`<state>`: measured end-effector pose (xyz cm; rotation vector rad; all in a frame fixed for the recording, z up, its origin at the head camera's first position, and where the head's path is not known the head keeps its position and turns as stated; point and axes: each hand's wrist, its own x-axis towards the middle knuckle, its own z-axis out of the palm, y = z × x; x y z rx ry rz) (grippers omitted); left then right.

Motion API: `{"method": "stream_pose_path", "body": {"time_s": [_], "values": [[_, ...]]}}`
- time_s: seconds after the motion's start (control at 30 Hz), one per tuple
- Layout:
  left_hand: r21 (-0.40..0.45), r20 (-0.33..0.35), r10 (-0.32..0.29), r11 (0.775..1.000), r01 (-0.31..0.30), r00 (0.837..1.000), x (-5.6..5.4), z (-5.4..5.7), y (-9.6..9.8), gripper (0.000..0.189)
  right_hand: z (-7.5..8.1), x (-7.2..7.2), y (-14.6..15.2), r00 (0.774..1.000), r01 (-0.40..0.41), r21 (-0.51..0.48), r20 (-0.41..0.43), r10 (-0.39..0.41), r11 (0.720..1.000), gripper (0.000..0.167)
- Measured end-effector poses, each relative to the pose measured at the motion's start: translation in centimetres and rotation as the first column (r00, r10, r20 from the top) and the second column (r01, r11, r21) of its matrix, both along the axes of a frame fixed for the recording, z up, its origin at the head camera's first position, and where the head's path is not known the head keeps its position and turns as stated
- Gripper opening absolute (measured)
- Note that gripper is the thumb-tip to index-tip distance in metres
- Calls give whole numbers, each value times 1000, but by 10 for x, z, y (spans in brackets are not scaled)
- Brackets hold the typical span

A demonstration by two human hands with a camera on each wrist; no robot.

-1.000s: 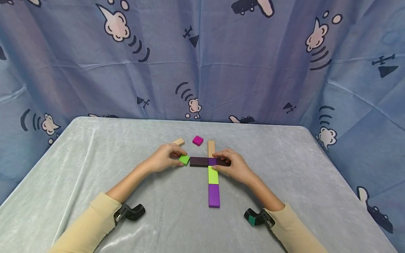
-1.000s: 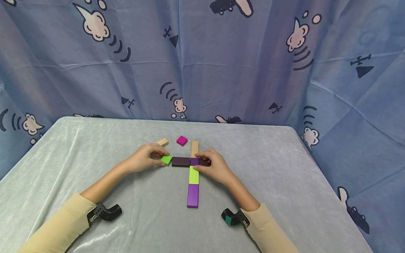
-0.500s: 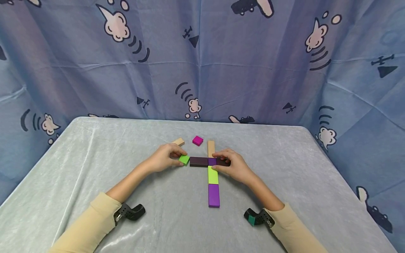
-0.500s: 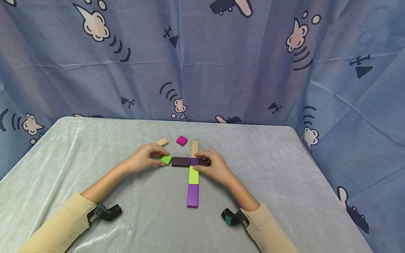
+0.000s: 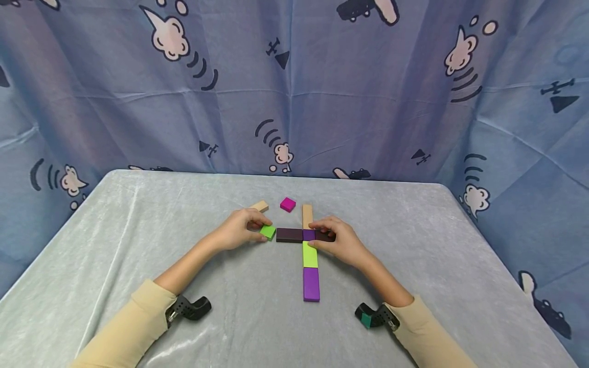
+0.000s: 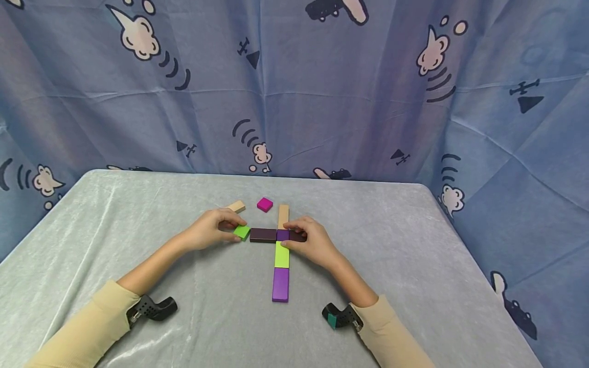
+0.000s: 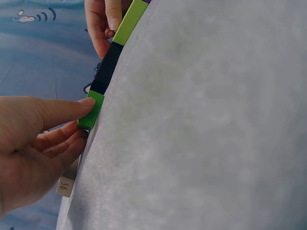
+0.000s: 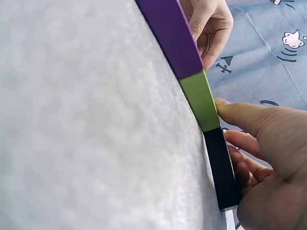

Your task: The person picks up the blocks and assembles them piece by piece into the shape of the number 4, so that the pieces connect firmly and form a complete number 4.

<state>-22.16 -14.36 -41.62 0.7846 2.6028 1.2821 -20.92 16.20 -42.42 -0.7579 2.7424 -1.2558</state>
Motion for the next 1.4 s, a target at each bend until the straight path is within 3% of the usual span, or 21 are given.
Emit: {"method": "stream_pose_path", "body": {"time_s": [0.57,0.93,1.13,1.4], "values": [[45,-45,52,998,-50,998,-7,7,-4,31,-1,1,2,1000,4,-6,-4,-4,1000,38],[127,-35,150,981,-144,988,-17,4,-2,33,-3,1,0,1000,0,-19,-20,0,1000,38],[110,-61,199,975,-191,978,-24,5,-5,33,-3,1,0,1000,-1,-13,-10,1,1000,39],[37,-121,219,976,-216,968,-30,4,-7,35,-2,1,1,1000,7,-4,-3,-7,1000,39]]}}
